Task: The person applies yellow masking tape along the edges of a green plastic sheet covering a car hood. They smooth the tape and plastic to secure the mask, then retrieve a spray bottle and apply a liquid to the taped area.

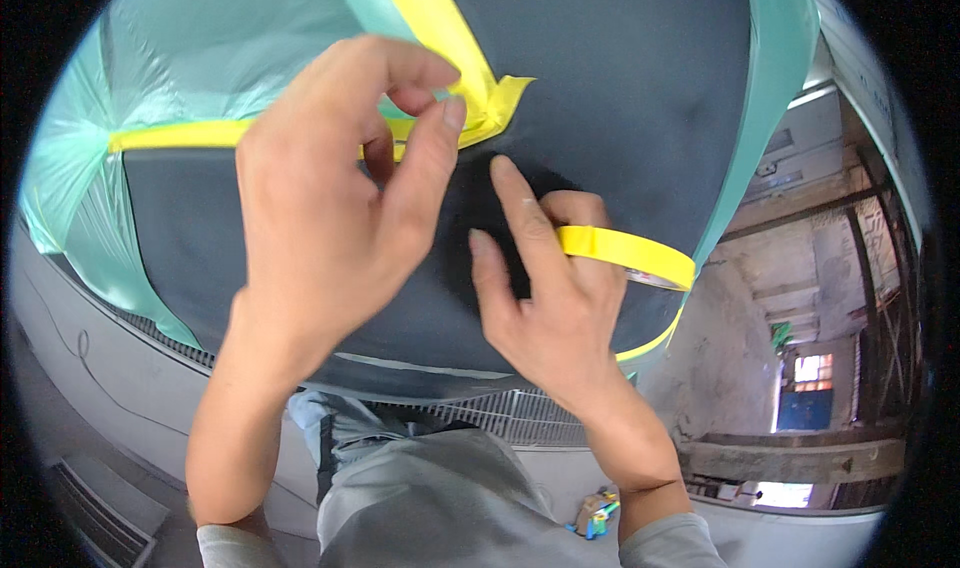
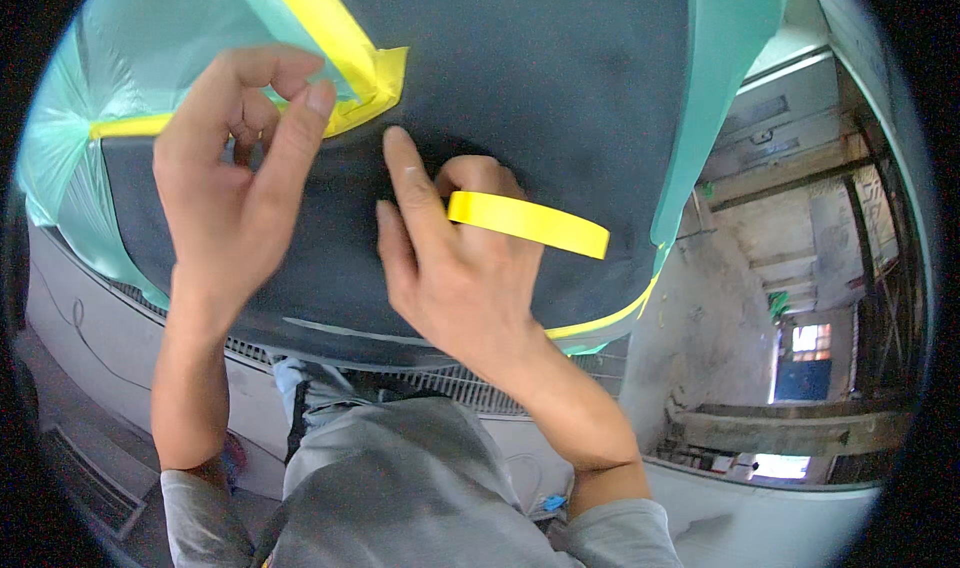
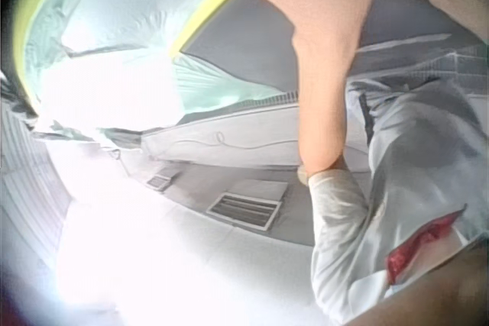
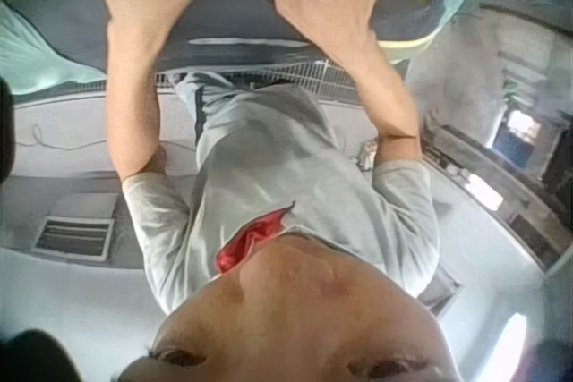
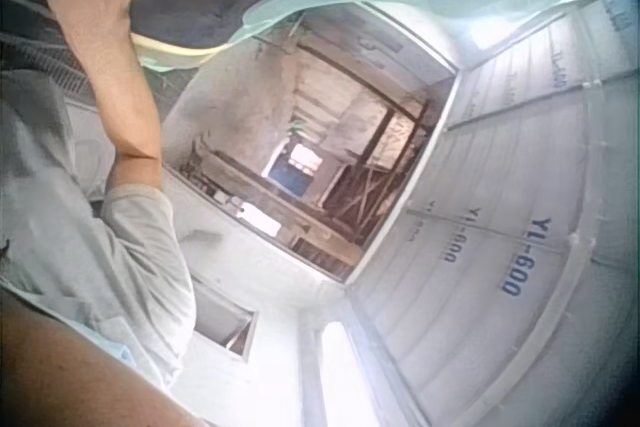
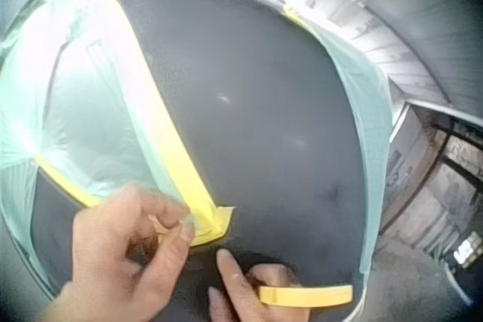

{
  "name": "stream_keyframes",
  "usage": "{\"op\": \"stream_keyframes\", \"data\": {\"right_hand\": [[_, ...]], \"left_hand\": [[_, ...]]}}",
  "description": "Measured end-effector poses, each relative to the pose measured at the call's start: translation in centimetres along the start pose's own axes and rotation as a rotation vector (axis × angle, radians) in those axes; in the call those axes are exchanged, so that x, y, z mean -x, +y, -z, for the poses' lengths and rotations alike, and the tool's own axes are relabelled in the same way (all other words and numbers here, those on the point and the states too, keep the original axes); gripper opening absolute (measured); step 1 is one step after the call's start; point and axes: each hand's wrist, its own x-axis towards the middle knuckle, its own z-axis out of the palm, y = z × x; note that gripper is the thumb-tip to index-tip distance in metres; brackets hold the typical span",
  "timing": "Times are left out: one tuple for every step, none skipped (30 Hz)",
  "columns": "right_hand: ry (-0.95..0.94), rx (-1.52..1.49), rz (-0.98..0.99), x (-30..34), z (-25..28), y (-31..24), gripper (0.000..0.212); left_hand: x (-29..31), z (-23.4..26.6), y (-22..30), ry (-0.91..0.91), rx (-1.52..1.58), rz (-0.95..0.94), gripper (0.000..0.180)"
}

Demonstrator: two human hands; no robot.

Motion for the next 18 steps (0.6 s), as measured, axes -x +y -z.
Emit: {"op": "stream_keyframes", "data": {"right_hand": [[-0.025,-0.018,-0.075,0.0,-0.3,-0.7,0.058],[-0.055,-0.041,-0.118,0.1,-0.7,-1.2,0.056],[-0.044,-0.048,-0.130,-0.2,-0.7,-1.5,0.060],[-0.020,-0.043,-0.132,0.1,-0.9,-2.0,0.061],[-0.029,-0.044,-0.158,-0.2,-0.9,-2.2,0.063],[-0.015,-0.048,-0.165,-0.1,-1.2,-2.3,0.064],[-0.001,-0.051,-0.173,-0.2,-1.3,-2.5,0.064],[0.006,-0.054,-0.187,-0.1,-1.5,-2.6,0.065],[0.001,-0.065,-0.205,0.0,-1.6,-2.8,0.066],[-0.010,-0.078,-0.230,0.1,-1.7,-3.1,0.066],[-0.016,-0.095,-0.254,0.2,-1.8,-3.4,0.067],[-0.049,-0.098,-0.272,0.3,-1.8,-3.7,0.069],[-0.042,-0.119,-0.302,0.3,-1.9,-4.0,0.071],[-0.027,-0.138,-0.328,0.2,-2.0,-4.4,0.073],[-0.012,-0.156,-0.355,0.1,-2.1,-4.7,0.075],[-0.029,-0.181,-0.371,0.0,-2.1,-5.0,0.080],[-0.027,-0.211,-0.410,-0.1,-2.1,-5.5,0.079],[-0.027,-0.243,-0.454,-0.2,-2.2,-6.0,0.077]], "left_hand": [[-0.8,0.4,0.3,-0.052,0.056,0.037,0.020],[-1.6,0.4,0.3,-0.124,0.012,0.011,0.022],[-2.7,0.4,0.4,-0.170,0.045,-0.005,0.025],[-2.6,0.3,0.6,-0.230,-0.038,-0.063,0.025],[-3.3,0.2,0.7,-0.272,-0.079,-0.108,0.025],[-3.5,0.1,0.7,-0.318,-0.125,-0.126,0.025],[-3.8,0.1,0.8,-0.332,-0.138,-0.154,0.024],[-3.9,0.0,0.8,-0.351,-0.157,-0.153,0.023],[-4.1,0.0,0.8,-0.365,-0.177,-0.146,0.022],[-4.2,-0.1,0.8,-0.368,-0.174,-0.136,0.015],[-4.4,-0.1,0.7,-0.388,-0.161,-0.104,0.014],[-4.6,-0.2,0.7,-0.401,-0.149,-0.085,0.014],[-4.8,-0.2,0.7,-0.413,-0.138,-0.068,0.013],[-5.0,-0.2,0.6,-0.414,-0.147,-0.090,0.013],[-5.1,-0.3,0.6,-0.428,-0.158,-0.095,0.013],[-5.3,-0.3,0.6,-0.435,-0.159,-0.091,0.013],[-5.4,-0.3,0.6,-0.442,-0.160,-0.086,0.014],[-5.4,-0.2,0.6,-0.447,-0.150,-0.089,0.013]]}}
